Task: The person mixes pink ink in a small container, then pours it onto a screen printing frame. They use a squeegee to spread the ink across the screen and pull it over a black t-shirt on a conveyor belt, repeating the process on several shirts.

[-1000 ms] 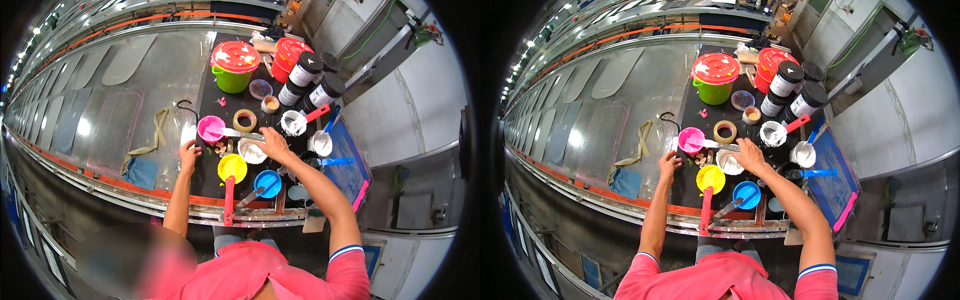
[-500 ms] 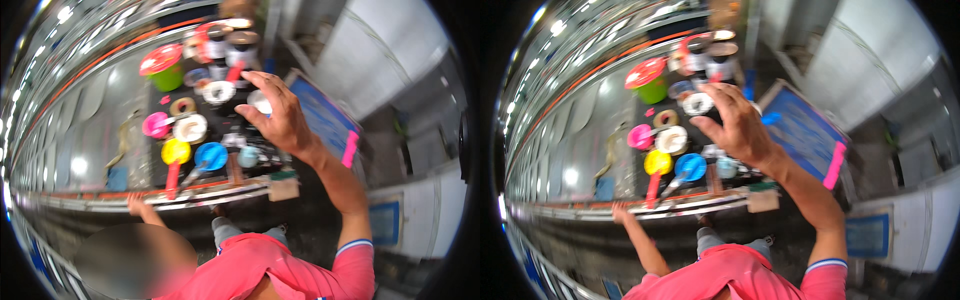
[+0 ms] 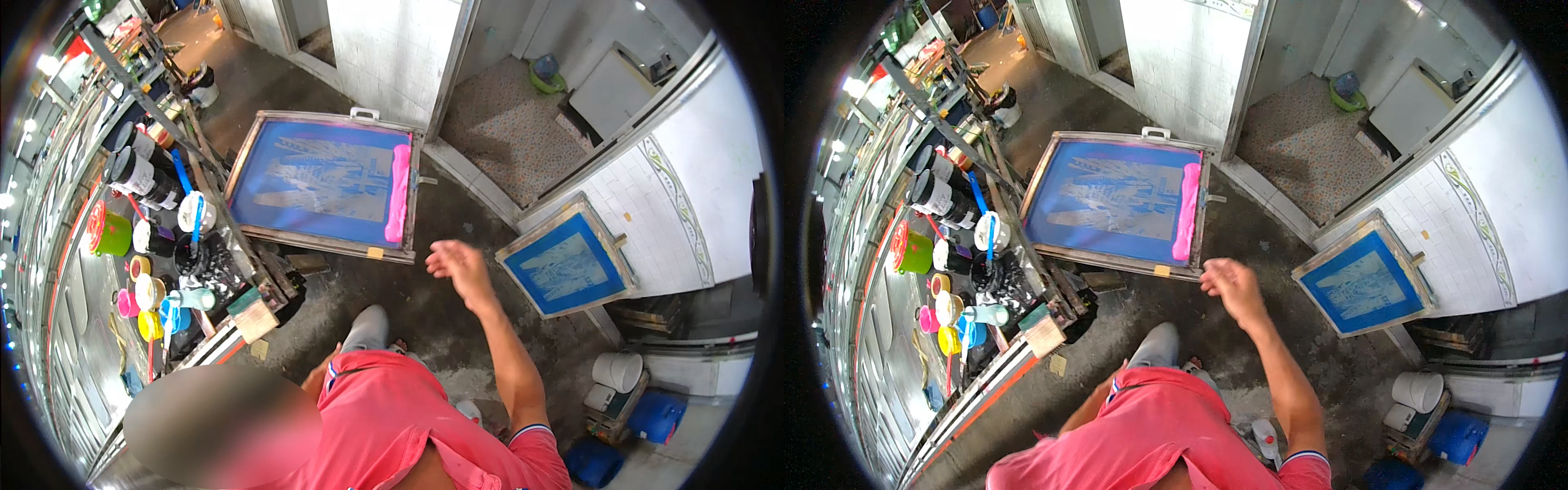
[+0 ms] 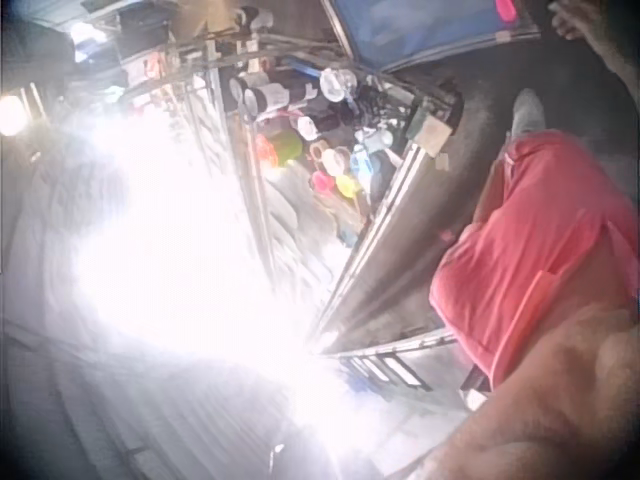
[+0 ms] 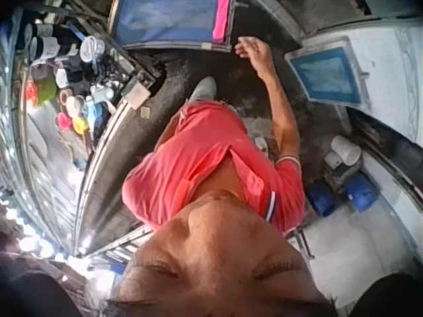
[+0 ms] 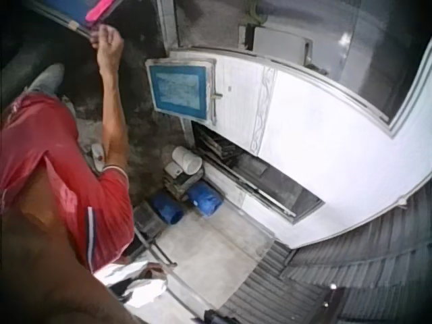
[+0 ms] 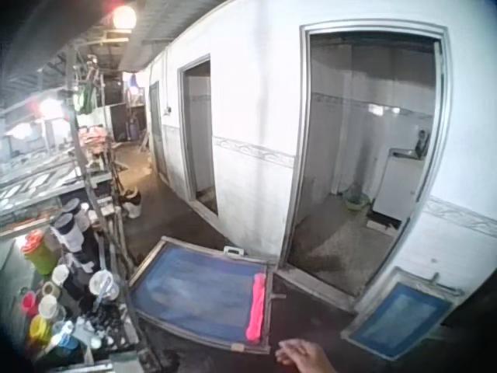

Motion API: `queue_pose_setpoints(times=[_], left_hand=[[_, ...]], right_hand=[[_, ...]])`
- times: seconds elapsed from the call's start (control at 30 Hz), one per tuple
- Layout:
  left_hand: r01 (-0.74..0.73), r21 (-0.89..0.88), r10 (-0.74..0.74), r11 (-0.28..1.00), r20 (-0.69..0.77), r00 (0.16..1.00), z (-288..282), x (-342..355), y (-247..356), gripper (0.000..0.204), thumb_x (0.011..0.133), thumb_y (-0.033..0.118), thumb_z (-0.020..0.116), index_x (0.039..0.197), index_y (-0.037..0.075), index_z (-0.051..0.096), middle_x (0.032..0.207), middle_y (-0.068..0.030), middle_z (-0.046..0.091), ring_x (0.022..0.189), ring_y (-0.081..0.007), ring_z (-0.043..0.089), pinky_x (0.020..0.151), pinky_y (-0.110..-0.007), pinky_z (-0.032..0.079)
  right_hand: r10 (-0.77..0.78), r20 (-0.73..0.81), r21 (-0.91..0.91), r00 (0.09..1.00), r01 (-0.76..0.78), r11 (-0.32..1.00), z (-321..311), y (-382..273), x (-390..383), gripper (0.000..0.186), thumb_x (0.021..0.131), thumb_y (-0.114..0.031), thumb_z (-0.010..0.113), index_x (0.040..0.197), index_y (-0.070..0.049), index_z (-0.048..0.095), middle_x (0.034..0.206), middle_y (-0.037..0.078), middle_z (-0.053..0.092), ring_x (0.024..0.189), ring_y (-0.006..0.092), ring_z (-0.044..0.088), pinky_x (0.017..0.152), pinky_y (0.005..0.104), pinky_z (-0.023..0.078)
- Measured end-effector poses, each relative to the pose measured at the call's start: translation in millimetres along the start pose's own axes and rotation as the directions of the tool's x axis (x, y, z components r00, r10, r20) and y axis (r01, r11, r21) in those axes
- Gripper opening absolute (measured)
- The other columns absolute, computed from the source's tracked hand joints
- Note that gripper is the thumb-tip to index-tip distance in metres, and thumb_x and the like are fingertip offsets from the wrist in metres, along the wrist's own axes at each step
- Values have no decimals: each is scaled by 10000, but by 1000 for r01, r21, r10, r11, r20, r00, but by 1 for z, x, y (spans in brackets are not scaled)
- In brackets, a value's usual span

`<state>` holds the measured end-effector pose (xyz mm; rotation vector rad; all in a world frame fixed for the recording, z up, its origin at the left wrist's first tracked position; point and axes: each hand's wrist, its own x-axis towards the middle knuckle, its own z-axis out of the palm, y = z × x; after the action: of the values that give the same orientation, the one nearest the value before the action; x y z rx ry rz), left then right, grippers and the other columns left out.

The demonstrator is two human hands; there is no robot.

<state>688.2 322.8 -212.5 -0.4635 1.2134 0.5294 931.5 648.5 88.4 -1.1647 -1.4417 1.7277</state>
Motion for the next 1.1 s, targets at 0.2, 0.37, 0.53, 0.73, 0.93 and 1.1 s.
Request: queue_pose_setpoints(times=[0.2, 0.37, 0.53, 0.73, 0.93, 1.1], left_hand=[[-378, 616, 163, 691, 376, 912, 207, -51, 150, 729, 964, 599, 375, 1433, 42, 410, 1425, -146, 475, 1333, -264, 421, 1103, -368, 319], [-754, 634, 438, 172, 636, 635, 354, 22, 234, 414, 939, 361, 587, 1140, 4, 652, 1036, -154, 679, 963, -197, 638, 850, -331, 491], [-688, 599, 637, 410, 351, 686, 490, -33, 333, 392, 875, 370, 667, 884, -22, 688, 661, -97, 648, 624, -193, 623, 595, -361, 488], [-838, 344, 892, 424, 0, 451, 536, -15, 456, 395, 876, 375, 655, 772, -6, 652, 598, -39, 524, 567, -114, 493, 565, -336, 431], [-853, 337, 878, 398, -410, 247, 548, -2, 594, 468, 902, 404, 618, 705, -20, 641, 533, -23, 468, 539, -101, 428, 493, -339, 344], [-903, 213, 792, 374, -579, 191, 572, -26, 660, 532, 907, 471, 596, 700, -16, 646, 525, -33, 440, 538, -110, 408, 504, -348, 328]], right_hand=[[42, -205, -13, 978, -46, 999, -128, -9, 113, 338, 960, -340, 586, 1008, -12, 649, 853, 66, 676, 746, 132, 649, 675, 258, 522], [276, -188, -272, 943, -320, 908, -225, 89, 191, 278, 948, -324, 589, 999, -58, 654, 826, 31, 663, 714, 99, 616, 621, 249, 494], [415, -171, -851, 893, -347, 395, -344, 199, 161, 479, 910, -471, 568, 1054, -23, 652, 903, 182, 681, 867, 333, 648, 782, 424, 497], [809, -84, -74, 582, -813, 577, -384, 150, 251, 564, 945, -463, 554, 1265, 0, 583, 1223, 162, 609, 1072, 237, 591, 914, 362, 460], [686, -6, -578, 728, -562, 592, -451, 87, 490, 519, 892, -408, 650, 1232, -18, 604, 1052, 104, 658, 912, 193, 621, 753, 303, 490], [330, 262, -600, 907, -115, 792, -387, 2, 671, 497, 909, -328, 651, 1266, 7, 564, 1040, 97, 666, 873, 182, 633, 745, 311, 507]])
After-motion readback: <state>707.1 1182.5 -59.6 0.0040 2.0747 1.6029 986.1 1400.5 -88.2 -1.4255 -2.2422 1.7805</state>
